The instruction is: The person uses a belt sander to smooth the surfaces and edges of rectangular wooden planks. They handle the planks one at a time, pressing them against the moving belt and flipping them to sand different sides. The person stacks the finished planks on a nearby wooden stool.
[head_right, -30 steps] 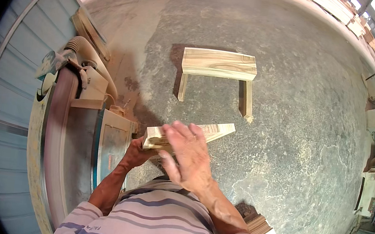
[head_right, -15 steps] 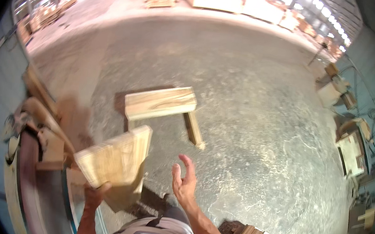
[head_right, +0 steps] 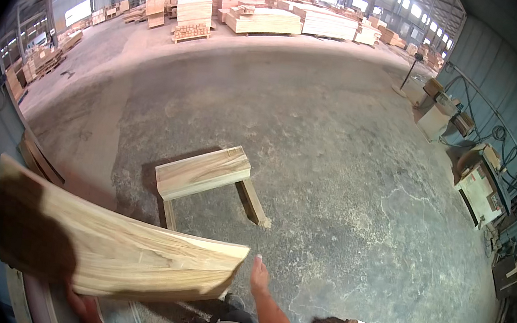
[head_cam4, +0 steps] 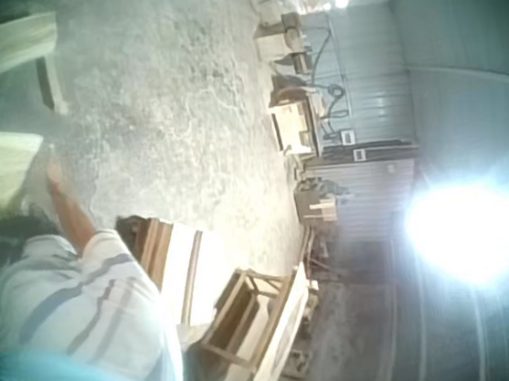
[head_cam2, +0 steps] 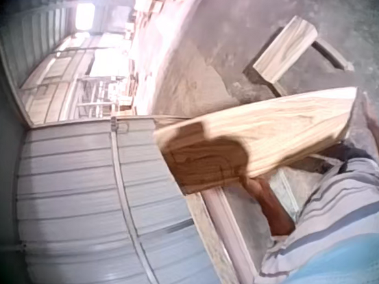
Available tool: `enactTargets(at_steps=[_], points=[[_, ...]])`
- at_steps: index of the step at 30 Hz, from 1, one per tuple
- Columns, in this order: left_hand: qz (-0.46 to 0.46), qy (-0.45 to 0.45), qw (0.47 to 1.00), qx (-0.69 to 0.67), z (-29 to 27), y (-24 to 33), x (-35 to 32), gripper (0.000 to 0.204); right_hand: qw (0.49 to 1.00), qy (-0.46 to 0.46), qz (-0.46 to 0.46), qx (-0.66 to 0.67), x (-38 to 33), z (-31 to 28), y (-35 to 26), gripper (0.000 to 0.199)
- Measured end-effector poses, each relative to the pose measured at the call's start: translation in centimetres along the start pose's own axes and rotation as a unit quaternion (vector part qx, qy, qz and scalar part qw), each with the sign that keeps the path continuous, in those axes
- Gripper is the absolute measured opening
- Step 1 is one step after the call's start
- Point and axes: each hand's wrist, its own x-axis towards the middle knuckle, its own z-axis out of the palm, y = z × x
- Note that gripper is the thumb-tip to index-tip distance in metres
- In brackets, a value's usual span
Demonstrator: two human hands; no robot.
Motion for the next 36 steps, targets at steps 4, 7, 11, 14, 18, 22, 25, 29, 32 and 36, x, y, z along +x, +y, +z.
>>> enactTargets(at_steps=[4, 7, 11, 14, 18, 22, 25, 29, 32, 36], points=[[-0.08, 0.076, 0.994, -0.001, -2.1, -1.4, -2.3, 0.059, 0.947, -0.101, 0.068, 0.296, -1.1, 3.8, -6.8, 0.063], [-0.248, 0.202, 0.916, -0.242, -1.6, 2.9, -1.6, 0.061, 0.959, -0.157, 0.066, 0.226, -3.5, 3.0, -12.9, 0.063], [-0.438, 0.227, 0.734, -0.468, -1.7, 2.5, -3.7, 0.051, 0.936, -0.293, 0.067, 0.184, 0.0, 0.7, -10.8, 0.069], [-0.461, 0.259, 0.699, -0.482, -0.1, 1.2, -5.8, 0.05, 0.972, -0.193, -0.045, 0.128, -1.9, 1.8, -13.5, 0.069], [-0.486, 0.316, 0.656, -0.484, 0.9, 1.9, -9.6, 0.058, 0.926, -0.377, -0.007, 0.033, -0.9, -0.8, -15.1, 0.067], [-0.541, 0.385, 0.613, -0.428, 0.0, 1.0, -12.6, 0.059, 0.94, -0.334, -0.009, -0.074, -1.7, 1.0, -15.6, 0.065], [-0.549, 0.42, 0.59, -0.417, -0.3, -0.2, -13.7, 0.059, 0.948, -0.296, 0.023, -0.115, -3.0, 3.2, -15.8, 0.062], [-0.539, 0.428, 0.596, -0.414, -2.0, -2.0, -13.9, 0.057, 0.928, -0.349, 0.045, -0.121, -4.7, 5.4, -15.0, 0.067], [-0.532, 0.434, 0.617, -0.386, -3.1, -4.5, -15.1, 0.058, 0.926, -0.357, 0.031, -0.116, -4.7, 6.8, -13.4, 0.069], [-0.572, 0.39, 0.615, -0.376, -1.3, -2.3, -13.2, 0.065, 0.93, -0.349, 0.085, -0.074, -5.8, 8.9, -12.7, 0.058]])
